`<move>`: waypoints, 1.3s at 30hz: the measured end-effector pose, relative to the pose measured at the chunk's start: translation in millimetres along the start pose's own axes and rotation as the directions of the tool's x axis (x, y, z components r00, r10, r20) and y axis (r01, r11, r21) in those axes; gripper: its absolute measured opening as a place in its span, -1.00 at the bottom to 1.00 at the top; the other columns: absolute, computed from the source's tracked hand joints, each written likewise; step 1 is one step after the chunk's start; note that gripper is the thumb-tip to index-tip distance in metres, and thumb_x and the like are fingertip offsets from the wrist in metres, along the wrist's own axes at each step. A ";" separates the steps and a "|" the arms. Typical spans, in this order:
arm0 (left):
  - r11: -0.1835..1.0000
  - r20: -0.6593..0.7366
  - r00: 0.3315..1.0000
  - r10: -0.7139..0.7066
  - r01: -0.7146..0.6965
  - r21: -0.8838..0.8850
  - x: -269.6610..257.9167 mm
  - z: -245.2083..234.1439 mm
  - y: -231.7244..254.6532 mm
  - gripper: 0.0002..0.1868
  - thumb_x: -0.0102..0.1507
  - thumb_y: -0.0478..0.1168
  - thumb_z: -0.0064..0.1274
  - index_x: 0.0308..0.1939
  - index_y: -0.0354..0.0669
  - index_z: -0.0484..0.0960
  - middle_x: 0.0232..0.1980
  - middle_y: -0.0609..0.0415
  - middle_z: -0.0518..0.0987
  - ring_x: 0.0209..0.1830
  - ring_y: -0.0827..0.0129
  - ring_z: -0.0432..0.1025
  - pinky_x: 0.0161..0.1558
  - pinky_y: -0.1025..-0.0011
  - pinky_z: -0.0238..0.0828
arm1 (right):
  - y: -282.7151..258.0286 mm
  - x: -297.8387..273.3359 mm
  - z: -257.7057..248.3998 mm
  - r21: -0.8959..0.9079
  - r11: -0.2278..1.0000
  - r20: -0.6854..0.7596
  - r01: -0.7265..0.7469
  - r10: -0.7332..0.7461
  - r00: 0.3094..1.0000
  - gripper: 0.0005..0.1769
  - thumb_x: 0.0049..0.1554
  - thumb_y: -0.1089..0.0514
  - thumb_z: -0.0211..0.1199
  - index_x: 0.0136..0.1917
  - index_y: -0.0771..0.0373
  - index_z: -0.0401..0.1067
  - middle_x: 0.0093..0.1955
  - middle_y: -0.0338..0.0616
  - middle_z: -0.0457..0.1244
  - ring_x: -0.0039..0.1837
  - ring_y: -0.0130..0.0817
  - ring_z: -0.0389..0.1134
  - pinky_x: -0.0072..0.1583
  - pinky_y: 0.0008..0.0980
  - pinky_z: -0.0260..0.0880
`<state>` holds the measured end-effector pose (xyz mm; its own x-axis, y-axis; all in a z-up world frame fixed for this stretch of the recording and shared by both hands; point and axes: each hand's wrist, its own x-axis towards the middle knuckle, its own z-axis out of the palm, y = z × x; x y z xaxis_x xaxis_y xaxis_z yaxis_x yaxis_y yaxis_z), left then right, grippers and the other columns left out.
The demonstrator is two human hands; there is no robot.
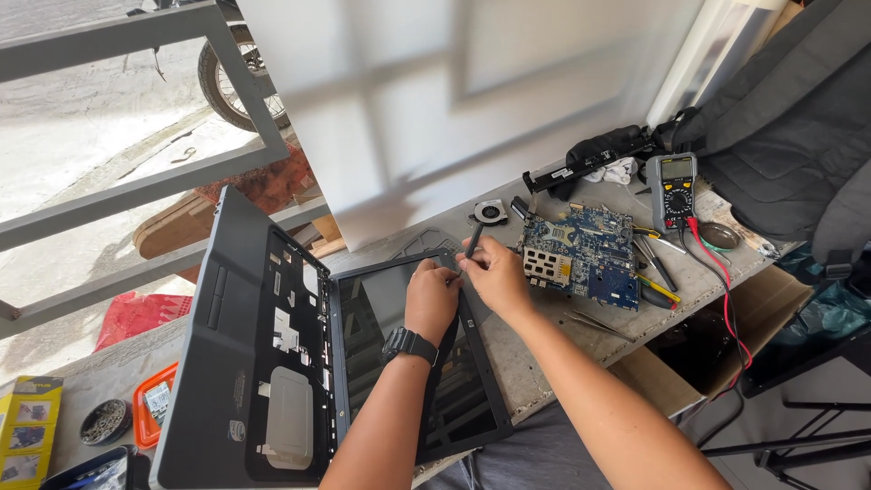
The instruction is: The person aligns a laptop screen bezel onto the display panel and uses a screwdriver to fasten screws along the edges. They then rotate the laptop to access the back panel and continue securing screws before closing the device.
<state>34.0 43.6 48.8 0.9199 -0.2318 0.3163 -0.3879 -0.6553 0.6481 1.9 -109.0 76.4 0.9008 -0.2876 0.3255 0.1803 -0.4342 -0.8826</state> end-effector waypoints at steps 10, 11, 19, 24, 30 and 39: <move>0.904 0.022 0.979 0.204 -0.197 0.380 -11.6 24.8 7.9 -0.79 0.45 -0.05 0.32 -0.12 -0.10 0.79 0.00 0.03 0.61 0.08 0.01 0.67 0.03 0.26 0.69 | -18.5 -18.0 -48.6 0.066 0.984 -0.236 0.166 -0.146 0.961 -0.58 0.27 0.36 0.45 0.39 0.23 0.58 0.05 0.11 0.59 0.05 -0.16 0.67 0.05 -0.28 0.71; 0.909 0.100 0.964 0.248 -0.267 0.319 -18.8 20.7 20.9 -0.82 0.44 -0.05 0.32 -0.12 -0.05 0.83 -0.02 0.06 0.62 0.09 0.02 0.65 0.04 0.21 0.65 | -19.1 -17.8 -58.2 0.028 0.983 -0.253 0.180 -0.167 0.953 -0.53 0.27 0.37 0.42 0.44 0.28 0.53 0.08 0.19 0.57 0.05 -0.08 0.66 0.03 -0.21 0.71; 0.933 0.263 0.933 0.246 -0.301 0.195 -23.0 33.0 29.4 -0.84 0.49 0.04 0.28 -0.12 0.25 0.91 -0.08 0.21 0.62 0.07 0.25 0.55 0.13 0.23 0.46 | -10.1 -13.7 -78.5 -0.021 0.978 -0.242 0.207 -0.206 0.948 -0.40 0.24 0.41 0.42 0.54 0.29 0.47 0.10 0.19 0.53 0.02 -0.07 0.67 -0.04 -0.23 0.73; 0.982 -0.014 0.993 0.121 -0.122 -0.141 10.8 16.1 0.1 -0.85 0.52 -0.18 0.24 -0.04 0.00 0.91 -0.09 -0.01 0.66 0.01 -0.04 0.66 0.02 0.15 0.65 | -52.9 -21.2 -67.3 0.029 0.982 -0.108 0.185 -0.181 0.978 0.18 0.21 0.59 0.32 0.92 0.29 -0.18 0.20 0.45 0.44 0.13 0.22 0.63 0.14 0.06 0.78; 0.971 -0.072 0.988 -0.136 0.118 -0.210 39.2 -14.9 -31.7 -0.63 0.56 -0.44 -0.05 0.44 -0.25 0.63 0.30 -0.27 0.56 0.30 -0.23 0.63 0.21 -0.05 0.77 | -40.1 12.0 -22.7 -0.039 0.983 -0.001 0.177 -0.177 0.984 0.02 0.28 0.45 0.35 0.87 0.06 0.05 0.20 0.22 0.52 0.14 0.16 0.66 0.09 -0.01 0.74; 0.997 -0.014 0.997 -0.075 0.076 0.027 39.9 -10.5 -15.9 -0.58 0.50 -0.27 0.21 0.43 0.18 0.77 0.27 0.01 0.64 0.44 -0.04 0.51 0.29 0.08 0.74 | -23.8 46.5 9.5 -0.085 0.980 0.056 0.183 -0.178 0.982 -0.08 0.34 0.35 0.33 0.85 -0.06 0.11 0.24 0.13 0.53 0.16 0.15 0.65 0.09 0.01 0.75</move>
<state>76.3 52.3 58.4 0.9457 -0.1718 0.2760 -0.3154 -0.6903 0.6512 43.2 -104.0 109.4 0.8749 -0.1572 0.4581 0.3076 -0.5503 -0.7762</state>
